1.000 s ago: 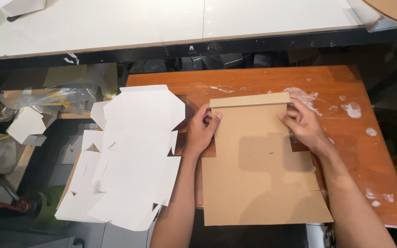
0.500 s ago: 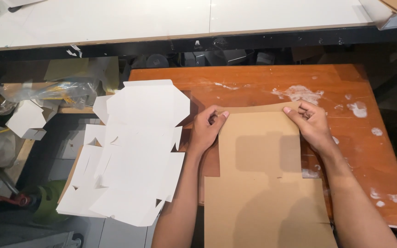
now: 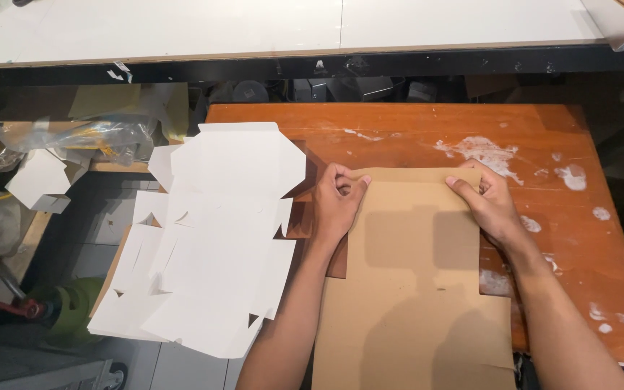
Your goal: The person assembles a white cardboard box by folding and interlocking its flaps. They then fold a brown cardboard sheet along pre-scored lines to form a rectangular container.
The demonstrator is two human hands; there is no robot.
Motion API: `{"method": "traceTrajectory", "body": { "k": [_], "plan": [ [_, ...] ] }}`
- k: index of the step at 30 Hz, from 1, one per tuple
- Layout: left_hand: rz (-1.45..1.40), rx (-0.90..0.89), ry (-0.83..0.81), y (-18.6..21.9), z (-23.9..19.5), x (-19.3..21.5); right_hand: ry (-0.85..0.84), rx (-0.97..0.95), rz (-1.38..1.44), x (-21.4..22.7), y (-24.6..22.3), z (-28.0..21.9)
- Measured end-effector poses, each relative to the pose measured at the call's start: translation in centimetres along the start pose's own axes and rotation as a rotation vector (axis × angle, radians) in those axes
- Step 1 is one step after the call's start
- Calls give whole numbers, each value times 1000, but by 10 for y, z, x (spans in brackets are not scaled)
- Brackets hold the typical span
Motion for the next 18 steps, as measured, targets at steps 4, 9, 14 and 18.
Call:
{"method": "traceTrajectory", "body": {
  "k": [4,9,14,18],
  "plan": [
    [-178,-30,-79,-2,1,-7,56,-14,38,0,4,0],
    [-91,15,-36,4,-5,-1,75,2,62,-2,-2,-3],
    [128,-131,91,29,-19,3,70,29,31,-9,-21,-11],
    [-13,-238,30,39,-21,-2,83,17,11,-4,-5,-4]
  ]
}}
Point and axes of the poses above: each hand's wrist, its own z-axis towards the middle knuckle, its own x-axis out of the back of the hand, y = z × x, the point moved 4 cm from there along z, towards the middle knuckle, and after that the axes turned 2 degrees about -z, right-handed, at the moved point
